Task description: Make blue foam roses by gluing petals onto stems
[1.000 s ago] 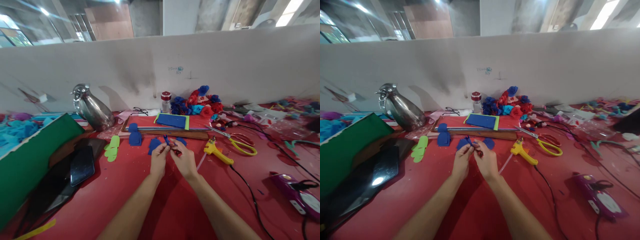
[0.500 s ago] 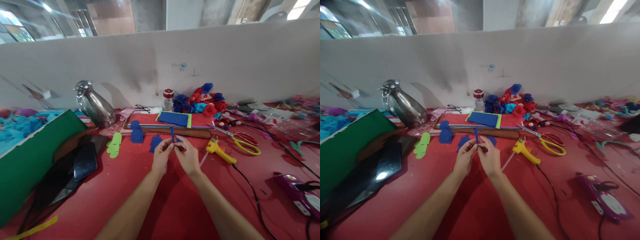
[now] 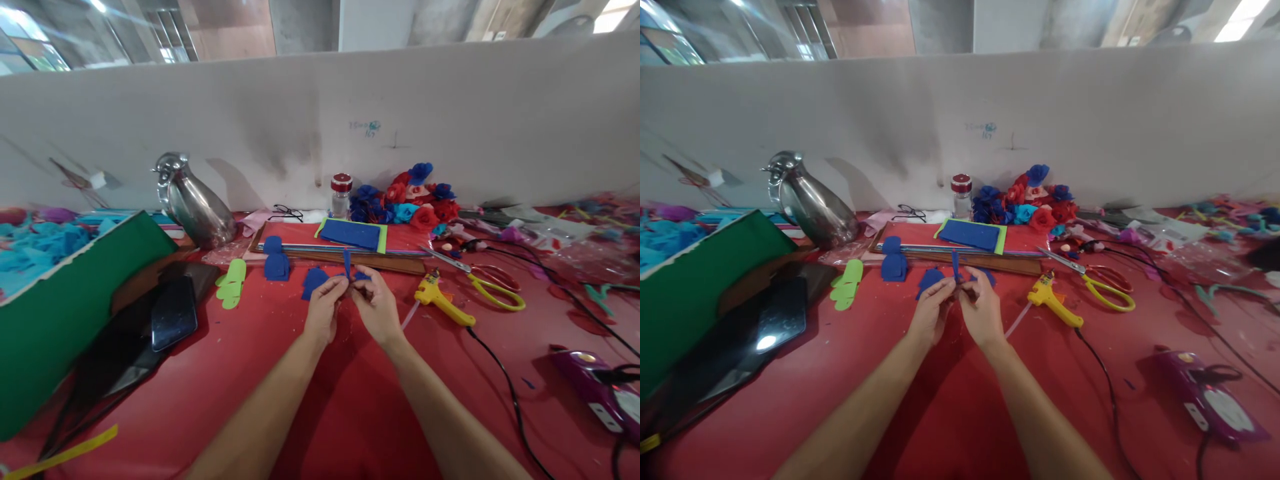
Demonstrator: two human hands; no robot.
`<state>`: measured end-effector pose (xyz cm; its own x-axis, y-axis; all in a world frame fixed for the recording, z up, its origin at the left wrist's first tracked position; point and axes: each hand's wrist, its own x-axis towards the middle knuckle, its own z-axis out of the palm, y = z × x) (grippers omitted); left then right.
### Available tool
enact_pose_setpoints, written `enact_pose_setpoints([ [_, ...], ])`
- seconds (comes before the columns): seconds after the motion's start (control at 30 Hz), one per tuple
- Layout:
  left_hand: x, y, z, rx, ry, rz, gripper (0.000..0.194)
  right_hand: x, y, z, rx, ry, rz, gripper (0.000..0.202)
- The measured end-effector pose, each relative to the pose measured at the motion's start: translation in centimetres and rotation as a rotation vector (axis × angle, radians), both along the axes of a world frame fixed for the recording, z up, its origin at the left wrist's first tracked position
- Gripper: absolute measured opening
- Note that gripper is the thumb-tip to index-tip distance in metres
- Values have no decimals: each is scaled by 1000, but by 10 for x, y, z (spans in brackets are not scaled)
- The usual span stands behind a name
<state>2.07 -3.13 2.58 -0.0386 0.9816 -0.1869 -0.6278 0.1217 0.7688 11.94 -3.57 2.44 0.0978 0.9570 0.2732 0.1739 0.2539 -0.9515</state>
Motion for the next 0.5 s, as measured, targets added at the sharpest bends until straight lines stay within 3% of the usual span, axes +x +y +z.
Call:
enact_pose_setpoints([
  [0.37, 3, -3, 0, 35, 28, -41, 22, 1, -5, 3, 33, -130, -20, 40],
  [0.5, -3, 4, -5, 53, 34, 20, 21, 3, -3, -1, 48, -162, -15, 41],
])
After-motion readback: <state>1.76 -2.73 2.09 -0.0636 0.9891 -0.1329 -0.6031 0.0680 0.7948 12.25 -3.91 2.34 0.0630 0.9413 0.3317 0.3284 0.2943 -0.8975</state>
